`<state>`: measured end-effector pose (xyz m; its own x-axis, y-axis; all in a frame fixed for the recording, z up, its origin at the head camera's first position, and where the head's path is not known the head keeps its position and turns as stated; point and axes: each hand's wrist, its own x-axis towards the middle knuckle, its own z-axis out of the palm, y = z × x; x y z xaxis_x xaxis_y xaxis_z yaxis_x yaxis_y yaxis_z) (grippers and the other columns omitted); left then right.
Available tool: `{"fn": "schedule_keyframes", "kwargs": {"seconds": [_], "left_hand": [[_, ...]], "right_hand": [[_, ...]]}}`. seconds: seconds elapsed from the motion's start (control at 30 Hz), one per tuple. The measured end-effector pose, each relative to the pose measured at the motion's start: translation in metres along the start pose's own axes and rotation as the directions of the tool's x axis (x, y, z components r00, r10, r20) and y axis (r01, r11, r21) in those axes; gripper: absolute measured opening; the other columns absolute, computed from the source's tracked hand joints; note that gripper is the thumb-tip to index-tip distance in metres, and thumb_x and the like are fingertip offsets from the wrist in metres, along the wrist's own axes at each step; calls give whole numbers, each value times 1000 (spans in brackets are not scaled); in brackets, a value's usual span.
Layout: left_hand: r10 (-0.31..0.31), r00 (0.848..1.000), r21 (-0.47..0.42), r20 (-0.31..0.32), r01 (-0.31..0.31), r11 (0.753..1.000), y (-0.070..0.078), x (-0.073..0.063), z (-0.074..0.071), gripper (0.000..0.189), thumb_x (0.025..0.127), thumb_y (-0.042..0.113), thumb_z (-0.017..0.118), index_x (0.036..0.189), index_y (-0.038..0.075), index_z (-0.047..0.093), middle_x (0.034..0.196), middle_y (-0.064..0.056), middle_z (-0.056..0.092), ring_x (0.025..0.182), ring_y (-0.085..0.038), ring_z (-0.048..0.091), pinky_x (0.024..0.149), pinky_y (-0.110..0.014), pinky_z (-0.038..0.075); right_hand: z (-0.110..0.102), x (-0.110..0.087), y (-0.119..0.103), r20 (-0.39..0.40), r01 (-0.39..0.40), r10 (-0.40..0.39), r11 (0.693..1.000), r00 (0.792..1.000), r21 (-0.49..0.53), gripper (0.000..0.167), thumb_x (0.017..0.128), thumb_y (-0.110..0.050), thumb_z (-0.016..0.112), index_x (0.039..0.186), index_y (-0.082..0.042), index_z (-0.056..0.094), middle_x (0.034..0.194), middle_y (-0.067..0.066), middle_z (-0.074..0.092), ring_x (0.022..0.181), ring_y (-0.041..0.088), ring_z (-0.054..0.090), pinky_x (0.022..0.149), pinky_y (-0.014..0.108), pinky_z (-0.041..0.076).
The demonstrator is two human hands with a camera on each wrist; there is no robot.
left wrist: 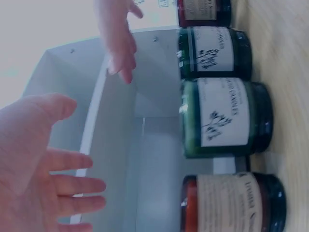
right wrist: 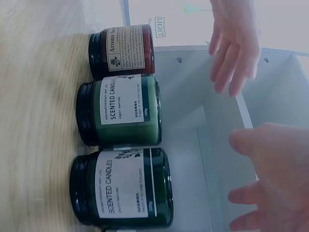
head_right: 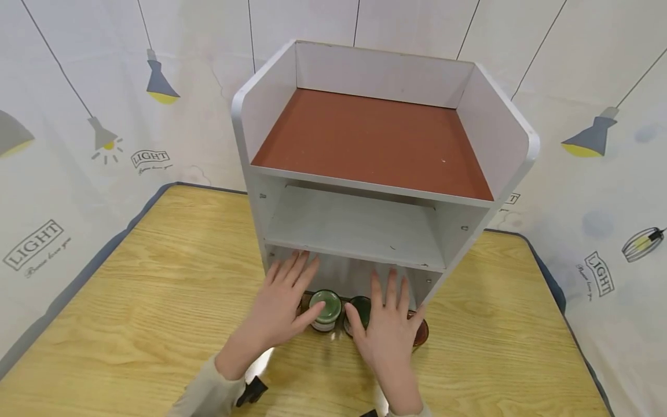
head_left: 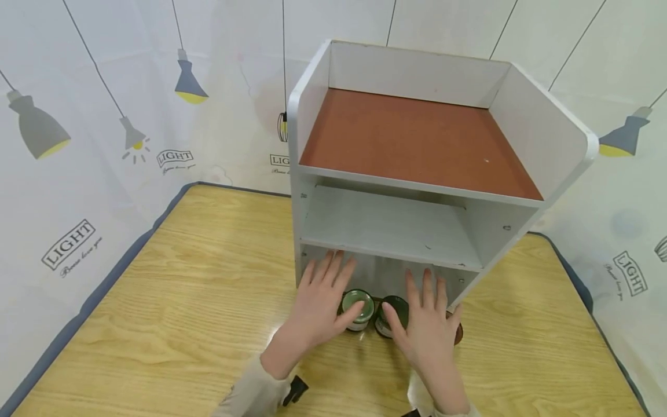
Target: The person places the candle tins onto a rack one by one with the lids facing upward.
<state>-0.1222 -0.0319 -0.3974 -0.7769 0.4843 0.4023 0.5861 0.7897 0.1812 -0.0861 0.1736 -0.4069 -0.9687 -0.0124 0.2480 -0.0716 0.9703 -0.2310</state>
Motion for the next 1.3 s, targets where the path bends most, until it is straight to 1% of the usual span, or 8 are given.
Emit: {"fn": "schedule_keyframes", "kwargs": {"seconds": [0.1,0.17,0.4,0.57,0.63,0.9,1.03,1.3], "left_hand": [[58,988,-63,-144,-68,996,-5,-1,-6,51,92,40,54,128,3,55,129,-16,55,121,-31,49,100,-51,35],[82,960,-115,-266,-116,986,-10,0,-7,39,92,33,54,114,2,65,113,-13,65,106,-28,59,93,-47,43],[27,796,-232,-605,-209,950,-32,3,-10,25,89,19,54,86,2,71,78,-8,69,70,-23,64,62,-37,52],[-90,721,-362,-687,-232,903,-46,5,-14,16,83,6,57,80,-1,70,75,-11,69,67,-24,65,62,-36,53],[-136,695,-413,-706,-248,876,-52,5,-16,13,82,1,57,79,-3,69,75,-12,69,67,-25,65,63,-34,53],[-355,627,-580,-693,-193,791,-64,13,-28,7,81,-6,60,85,-7,65,79,-17,66,72,-22,60,72,-20,47],[-396,641,-655,-658,-227,721,-70,21,-32,13,84,-8,57,96,-11,61,90,-22,63,85,-20,59,76,-21,49],[-369,750,-753,-549,-252,608,-80,35,-39,30,89,-9,51,120,-12,52,117,-27,55,105,-35,54,88,-27,46]], "right_hand": [[-2,-2,2,-74,10,-8,1000,997,19,68,92,-51,51,143,-8,36,146,25,28,133,46,22,92,76,19],[-3,-3,5,-141,23,-17,999,990,45,66,89,-45,58,139,-5,41,142,26,35,130,45,28,93,72,25],[3,-5,18,-408,166,-93,975,908,147,56,86,-35,64,121,8,54,118,32,52,107,48,48,81,62,40],[4,-6,24,-529,250,-114,949,841,193,47,78,-16,73,112,11,58,106,30,56,93,46,52,78,56,43],[3,-8,25,-544,250,-95,943,834,219,49,67,-2,77,111,11,58,105,28,57,93,44,51,77,53,43],[5,-14,38,-571,247,-26,917,821,313,49,63,8,78,108,11,59,102,27,57,96,41,50,78,42,40],[8,-17,45,-572,228,10,911,820,344,48,64,7,77,108,10,59,104,26,58,98,40,51,81,35,38],[11,-25,55,-532,167,62,913,844,372,55,64,10,78,113,14,54,104,30,56,96,41,50,77,40,37]]}}
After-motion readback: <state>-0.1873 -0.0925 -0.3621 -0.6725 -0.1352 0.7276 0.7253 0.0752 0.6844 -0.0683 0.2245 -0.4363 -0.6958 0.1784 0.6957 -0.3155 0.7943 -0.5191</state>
